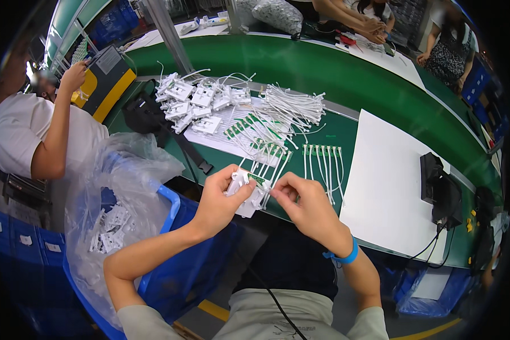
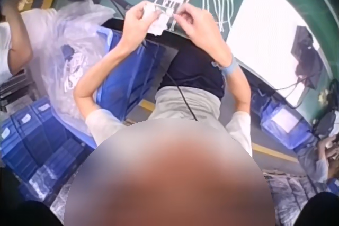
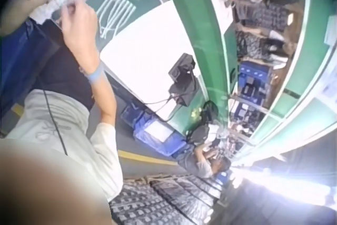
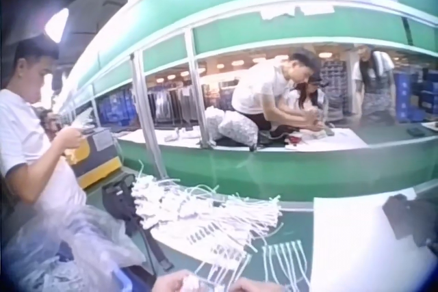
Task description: Soldering wires onto circuit board components and assembling them into plastic housings at a factory workstation.
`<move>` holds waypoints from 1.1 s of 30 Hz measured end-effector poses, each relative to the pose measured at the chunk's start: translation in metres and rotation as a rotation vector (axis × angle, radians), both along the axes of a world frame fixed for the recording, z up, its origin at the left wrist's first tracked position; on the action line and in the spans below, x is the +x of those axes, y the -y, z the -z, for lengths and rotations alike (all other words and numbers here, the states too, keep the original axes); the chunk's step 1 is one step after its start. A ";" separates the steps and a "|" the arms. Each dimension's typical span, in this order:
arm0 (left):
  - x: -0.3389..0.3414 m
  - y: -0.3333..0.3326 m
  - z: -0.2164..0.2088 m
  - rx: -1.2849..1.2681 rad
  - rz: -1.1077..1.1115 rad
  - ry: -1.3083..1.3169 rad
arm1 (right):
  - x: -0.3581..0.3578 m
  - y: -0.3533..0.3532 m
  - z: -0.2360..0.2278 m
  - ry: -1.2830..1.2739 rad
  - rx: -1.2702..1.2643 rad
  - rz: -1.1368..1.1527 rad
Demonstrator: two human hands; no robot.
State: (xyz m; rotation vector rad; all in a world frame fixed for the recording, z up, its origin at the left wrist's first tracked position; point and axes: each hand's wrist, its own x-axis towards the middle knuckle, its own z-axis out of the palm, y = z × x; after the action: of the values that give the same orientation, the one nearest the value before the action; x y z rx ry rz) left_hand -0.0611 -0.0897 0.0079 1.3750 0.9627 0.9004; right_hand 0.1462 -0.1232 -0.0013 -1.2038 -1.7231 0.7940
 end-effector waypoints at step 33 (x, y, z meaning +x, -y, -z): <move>0.110 -0.055 -0.046 0.093 0.452 -0.320 | 0.061 0.016 0.007 -0.537 -0.009 0.269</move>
State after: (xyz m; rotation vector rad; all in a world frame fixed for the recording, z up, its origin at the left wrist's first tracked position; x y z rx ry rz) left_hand 0.0490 -0.0345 0.0544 1.7618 0.8008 0.3942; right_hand 0.2076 -0.1388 -0.0086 -1.0753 -1.0983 0.8636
